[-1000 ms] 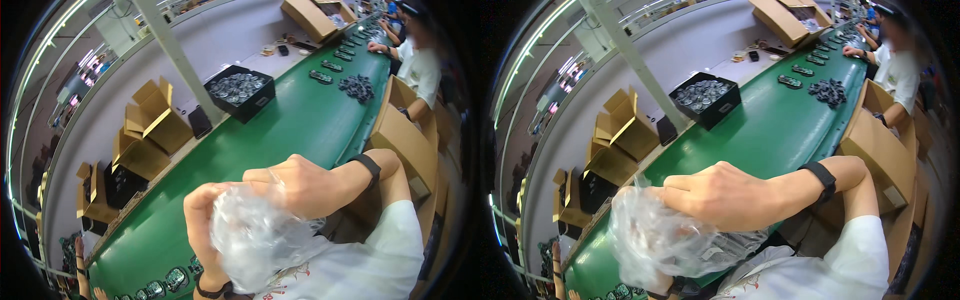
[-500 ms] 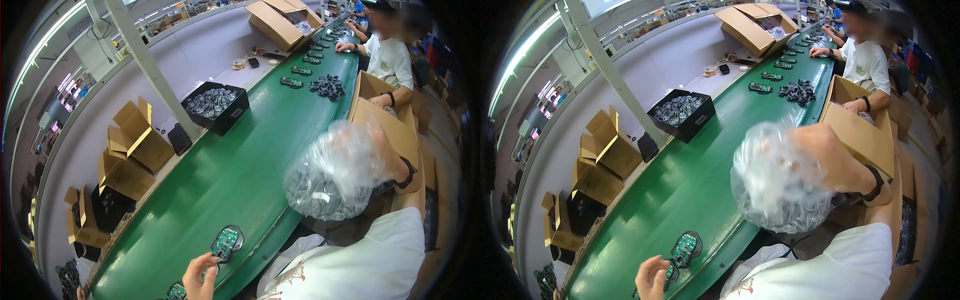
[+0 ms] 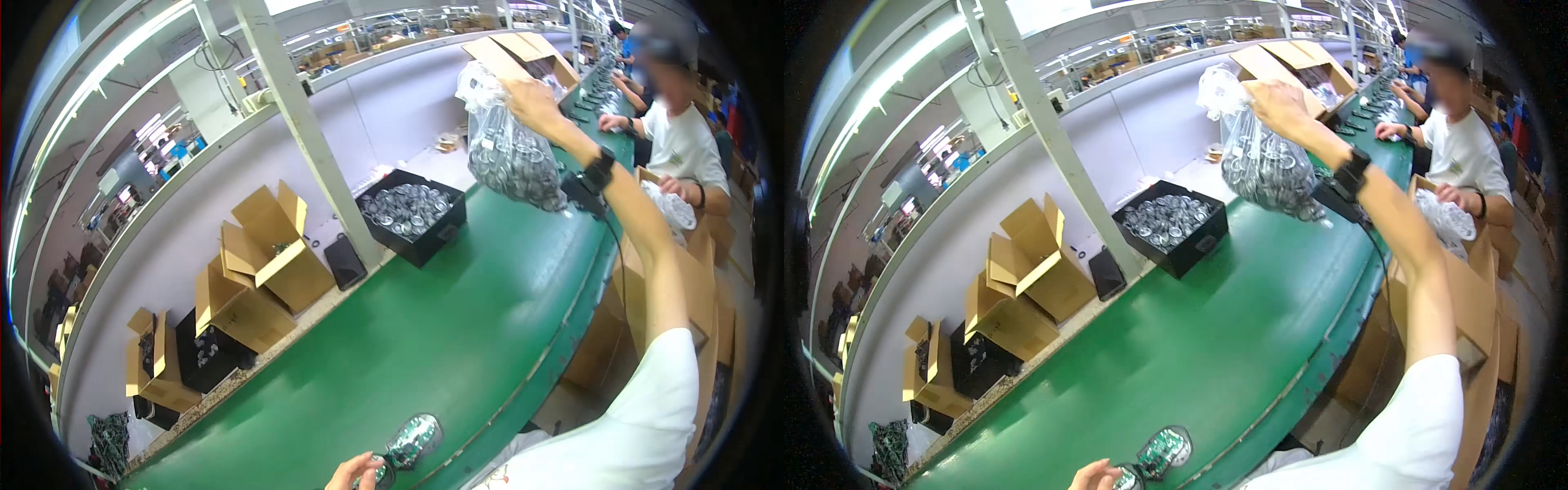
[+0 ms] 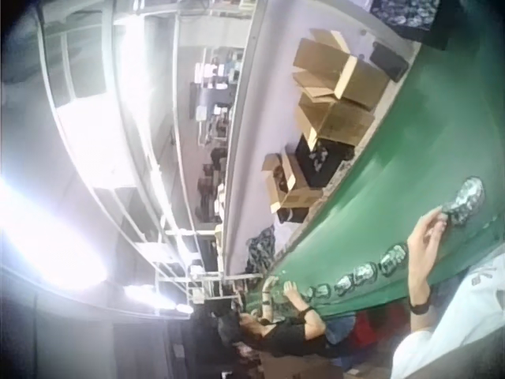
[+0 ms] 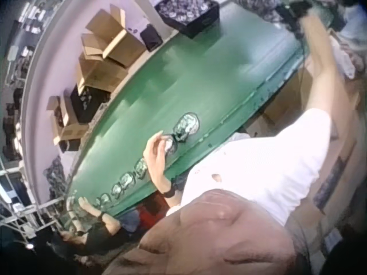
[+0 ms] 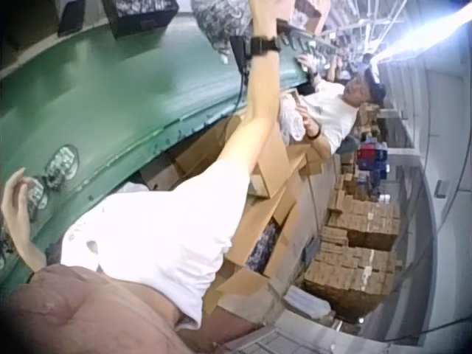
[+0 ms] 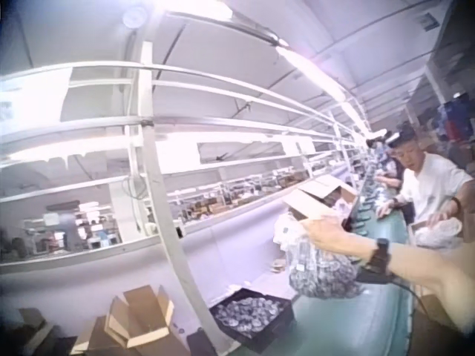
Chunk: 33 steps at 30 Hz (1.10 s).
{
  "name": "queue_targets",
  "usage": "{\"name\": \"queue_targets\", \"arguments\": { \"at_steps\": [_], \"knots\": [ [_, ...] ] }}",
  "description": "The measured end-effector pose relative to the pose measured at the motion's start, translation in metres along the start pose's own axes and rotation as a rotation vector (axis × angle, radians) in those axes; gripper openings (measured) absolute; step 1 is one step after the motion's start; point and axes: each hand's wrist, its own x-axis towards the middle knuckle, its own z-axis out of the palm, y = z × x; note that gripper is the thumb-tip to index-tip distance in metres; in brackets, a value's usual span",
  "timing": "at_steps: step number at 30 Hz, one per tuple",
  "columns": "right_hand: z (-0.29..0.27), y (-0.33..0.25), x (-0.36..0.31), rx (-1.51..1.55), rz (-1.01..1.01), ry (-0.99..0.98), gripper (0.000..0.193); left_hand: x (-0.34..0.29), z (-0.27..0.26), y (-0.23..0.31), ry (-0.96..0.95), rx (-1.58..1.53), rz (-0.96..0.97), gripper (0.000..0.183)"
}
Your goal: The person assembles small electronic devices by attaching circular components to green circuit boards on a green workbench. They repeatedly pick up components from a black bin and a plastic bag, place them onto the boards, and move the finished units aside.
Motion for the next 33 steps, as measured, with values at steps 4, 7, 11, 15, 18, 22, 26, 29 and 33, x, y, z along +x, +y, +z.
{"name": "queue_targets", "arguments": {
  "at_steps": [4, 7, 11, 15, 18, 22, 26, 29, 33],
  "knots": [
    [0.095, 0.013, 0.052, 0.017, 0.143, -0.067, 0.021, 0.01, 0.007, 0.001, 0.089, -0.102, -0.078, 0.027],
    [0.166, -0.009, 0.055, 0.146, 0.247, -0.101, 0.021, 0.016, 0.012, 0.006, 0.163, -0.127, -0.16, 0.027],
    [0.234, -0.038, 0.052, 0.163, 0.29, -0.223, 0.023, 0.027, 0.018, 0.011, 0.208, -0.117, -0.207, 0.028],
    [0.299, -0.059, 0.038, 0.25, 0.394, -0.184, 0.023, 0.042, 0.025, 0.011, 0.235, -0.107, -0.259, 0.028],
    [0.312, -0.068, 0.04, 0.416, 0.451, -0.19, 0.025, 0.044, 0.029, 0.002, 0.252, -0.092, -0.243, 0.028],
    [0.291, -0.054, 0.039, 0.616, 0.422, -0.465, 0.057, 0.05, 0.033, -0.002, 0.224, -0.118, -0.274, 0.03],
    [0.224, -0.076, -0.006, 0.328, 0.163, -0.229, 0.063, 0.053, 0.029, -0.002, 0.228, -0.101, -0.276, 0.031],
    [0.181, -0.089, -0.051, 0.472, -0.199, -0.209, 0.058, 0.054, 0.028, -0.004, 0.233, -0.101, -0.256, 0.031],
    [0.146, -0.101, -0.116, 0.549, -0.506, -0.5, 0.069, 0.055, 0.031, -0.005, 0.189, -0.131, -0.223, 0.03]
  ]
}}
